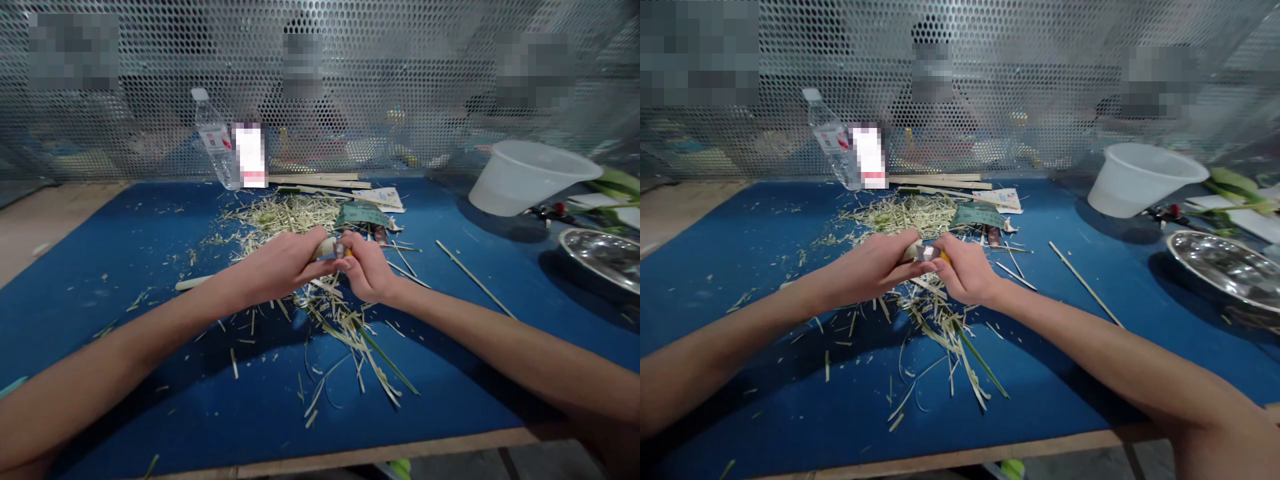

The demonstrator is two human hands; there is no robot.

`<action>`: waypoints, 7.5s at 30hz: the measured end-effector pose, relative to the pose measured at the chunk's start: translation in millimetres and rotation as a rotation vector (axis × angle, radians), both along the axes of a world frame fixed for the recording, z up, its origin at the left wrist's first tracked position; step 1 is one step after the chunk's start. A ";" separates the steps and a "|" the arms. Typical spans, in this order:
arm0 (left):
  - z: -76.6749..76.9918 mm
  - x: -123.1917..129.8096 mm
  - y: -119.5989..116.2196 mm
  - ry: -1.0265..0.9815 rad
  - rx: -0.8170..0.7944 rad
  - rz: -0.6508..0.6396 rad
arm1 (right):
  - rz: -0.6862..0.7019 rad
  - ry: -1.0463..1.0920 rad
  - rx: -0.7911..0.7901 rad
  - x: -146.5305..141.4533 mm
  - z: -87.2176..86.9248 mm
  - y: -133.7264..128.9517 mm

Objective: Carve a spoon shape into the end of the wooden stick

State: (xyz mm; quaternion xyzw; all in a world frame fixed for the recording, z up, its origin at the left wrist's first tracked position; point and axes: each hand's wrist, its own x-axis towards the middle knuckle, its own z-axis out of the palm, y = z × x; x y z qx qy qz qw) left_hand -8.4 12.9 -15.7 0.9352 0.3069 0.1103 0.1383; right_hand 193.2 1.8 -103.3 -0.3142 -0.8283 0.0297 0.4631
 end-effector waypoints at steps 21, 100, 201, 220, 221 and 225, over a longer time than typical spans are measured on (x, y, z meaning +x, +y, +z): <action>6.1 1.1 -4.6 -0.094 0.067 0.078 | -0.098 0.146 -0.156 -5.1 4.6 -5.0; 84.4 -8.8 3.6 -1.104 -0.415 -0.061 | -0.124 0.026 -0.264 -7.1 6.9 -0.5; 78.9 -9.8 7.0 -1.188 -0.351 0.074 | -0.076 0.134 -0.172 -5.0 -0.2 2.6; 57.2 -7.1 24.6 -1.004 -0.399 0.055 | -0.062 0.120 -0.212 -4.8 -0.1 3.8; 57.4 -7.5 24.9 -0.998 -0.394 0.062 | -0.062 0.118 -0.215 -4.8 0.1 3.9; 57.2 -8.4 25.6 -0.987 -0.378 0.069 | -0.063 0.114 -0.220 -4.8 0.8 3.4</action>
